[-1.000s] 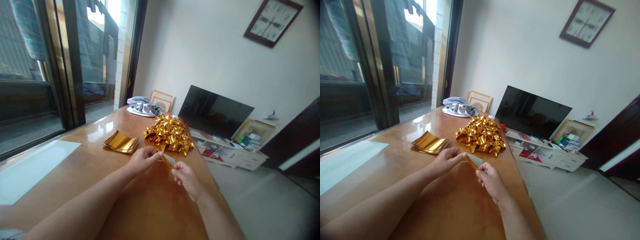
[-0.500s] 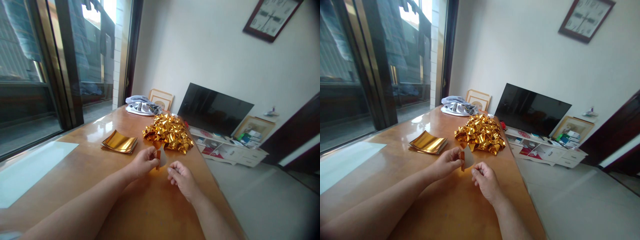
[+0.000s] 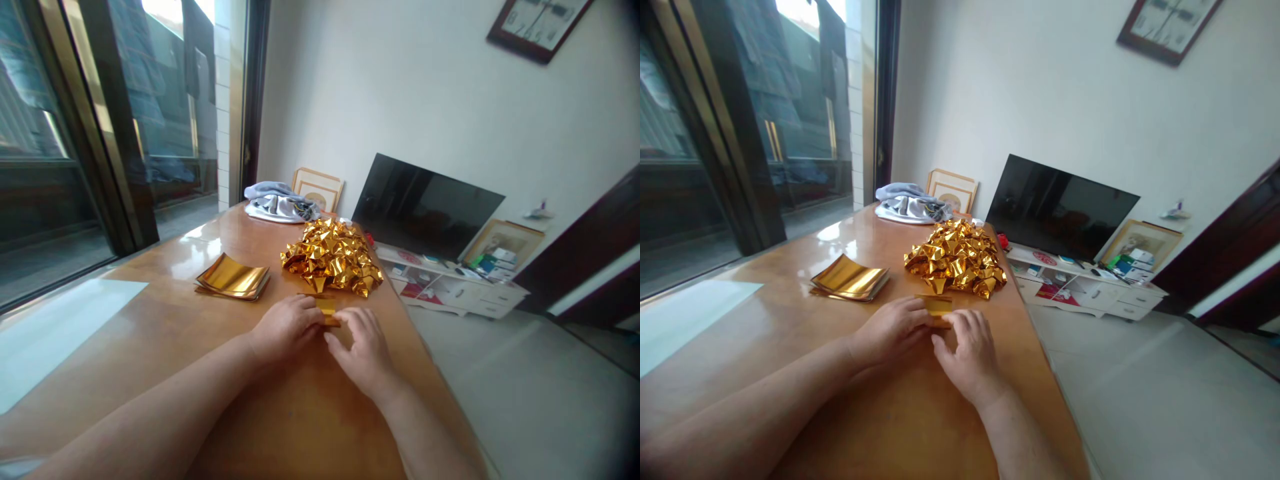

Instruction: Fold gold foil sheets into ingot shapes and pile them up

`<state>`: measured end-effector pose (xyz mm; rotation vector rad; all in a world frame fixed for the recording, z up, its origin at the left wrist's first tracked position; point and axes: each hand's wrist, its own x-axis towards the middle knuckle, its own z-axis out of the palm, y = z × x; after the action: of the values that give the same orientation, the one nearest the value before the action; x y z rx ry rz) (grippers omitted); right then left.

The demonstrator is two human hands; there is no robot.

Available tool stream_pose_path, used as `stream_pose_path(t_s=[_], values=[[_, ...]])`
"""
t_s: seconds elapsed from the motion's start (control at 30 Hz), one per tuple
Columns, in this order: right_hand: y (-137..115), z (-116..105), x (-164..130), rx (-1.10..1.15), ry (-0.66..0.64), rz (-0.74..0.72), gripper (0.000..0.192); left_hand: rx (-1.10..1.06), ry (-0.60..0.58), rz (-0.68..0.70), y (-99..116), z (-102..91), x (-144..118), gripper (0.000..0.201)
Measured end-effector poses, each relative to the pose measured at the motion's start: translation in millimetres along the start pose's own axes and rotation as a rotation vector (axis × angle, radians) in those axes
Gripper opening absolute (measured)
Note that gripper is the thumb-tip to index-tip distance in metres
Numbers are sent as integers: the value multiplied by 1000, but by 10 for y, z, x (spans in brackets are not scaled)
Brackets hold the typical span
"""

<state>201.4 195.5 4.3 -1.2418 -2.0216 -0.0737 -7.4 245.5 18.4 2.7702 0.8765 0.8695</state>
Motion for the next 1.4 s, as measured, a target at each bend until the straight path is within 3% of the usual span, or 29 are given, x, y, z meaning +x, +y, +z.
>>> stream_pose_path(t_s=[0.13, 0.37, 0.53, 0.7, 0.97, 1.4], values=[[31, 55, -39, -73, -196, -1, 6, -54, -131, -1, 26, 64, -21, 17], [169, 82, -79, 167, -294, 189, 8, -166, -205, -188, -74, 116, -75, 15], [225, 101, -83, 345, -288, 317, 13, -259, -180, -283, -173, 158, -76, 16], [301, 160, -88, 359, -261, 400, 5, -261, -150, -327, -233, 196, -77, 17], [328, 180, -98, 288, -273, 370, 4, -280, -140, -283, -280, 204, -72, 8], [224, 118, -69, 199, -284, 331, 8, -270, -142, -225, -369, 237, -86, 16]])
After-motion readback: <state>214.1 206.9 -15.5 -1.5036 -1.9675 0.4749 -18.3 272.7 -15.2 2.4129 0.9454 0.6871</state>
